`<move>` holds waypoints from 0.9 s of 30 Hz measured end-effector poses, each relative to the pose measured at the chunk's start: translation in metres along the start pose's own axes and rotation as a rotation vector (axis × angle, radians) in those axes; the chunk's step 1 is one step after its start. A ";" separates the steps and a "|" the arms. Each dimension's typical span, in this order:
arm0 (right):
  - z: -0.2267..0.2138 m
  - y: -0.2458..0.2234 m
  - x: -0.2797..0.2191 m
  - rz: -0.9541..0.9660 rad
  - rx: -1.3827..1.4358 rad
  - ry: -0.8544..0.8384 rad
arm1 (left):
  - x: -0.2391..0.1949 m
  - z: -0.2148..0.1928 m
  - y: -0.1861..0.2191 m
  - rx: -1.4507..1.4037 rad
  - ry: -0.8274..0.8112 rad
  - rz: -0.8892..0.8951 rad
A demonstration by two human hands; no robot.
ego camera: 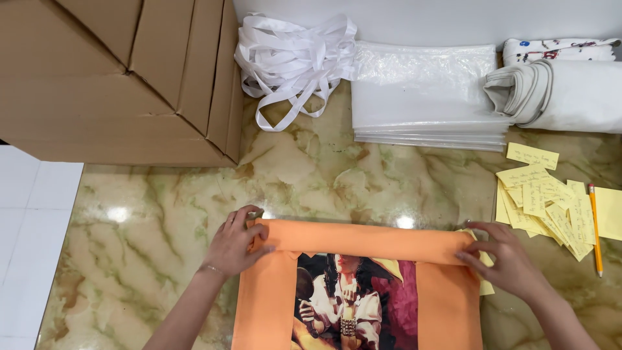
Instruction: The person takes an orange t-shirt, a maroon long-sleeved shirt, and a white long-sleeved shirt from a clothing rack. They lay each item on a marble-patterned table, fold them neatly by hand, and place them into a stack.
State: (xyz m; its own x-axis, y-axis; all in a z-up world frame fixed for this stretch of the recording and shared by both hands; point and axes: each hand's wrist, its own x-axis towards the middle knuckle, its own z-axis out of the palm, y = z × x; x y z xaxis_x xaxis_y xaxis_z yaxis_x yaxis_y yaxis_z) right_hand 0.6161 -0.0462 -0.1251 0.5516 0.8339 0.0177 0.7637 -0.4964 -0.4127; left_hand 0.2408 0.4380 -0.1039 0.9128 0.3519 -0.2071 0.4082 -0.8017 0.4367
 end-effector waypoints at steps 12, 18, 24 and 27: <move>0.009 -0.013 0.012 -0.009 -0.467 -0.065 | 0.015 0.008 0.003 0.259 -0.010 0.135; 0.012 -0.045 -0.059 -0.284 -0.398 0.050 | -0.072 0.049 -0.009 0.497 0.256 0.405; 0.022 -0.050 -0.074 -0.111 -0.350 0.014 | -0.080 0.047 -0.002 0.020 0.056 0.135; 0.029 -0.048 -0.058 0.117 -0.555 -0.225 | -0.051 0.053 -0.007 0.047 -0.065 0.040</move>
State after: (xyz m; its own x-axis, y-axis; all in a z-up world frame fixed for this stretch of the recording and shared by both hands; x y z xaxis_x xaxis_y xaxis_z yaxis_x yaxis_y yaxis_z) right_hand 0.5380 -0.0635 -0.1325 0.6043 0.7667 -0.2170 0.7965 -0.5889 0.1372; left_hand 0.1907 0.4003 -0.1434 0.9252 0.2881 -0.2471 0.3687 -0.8370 0.4044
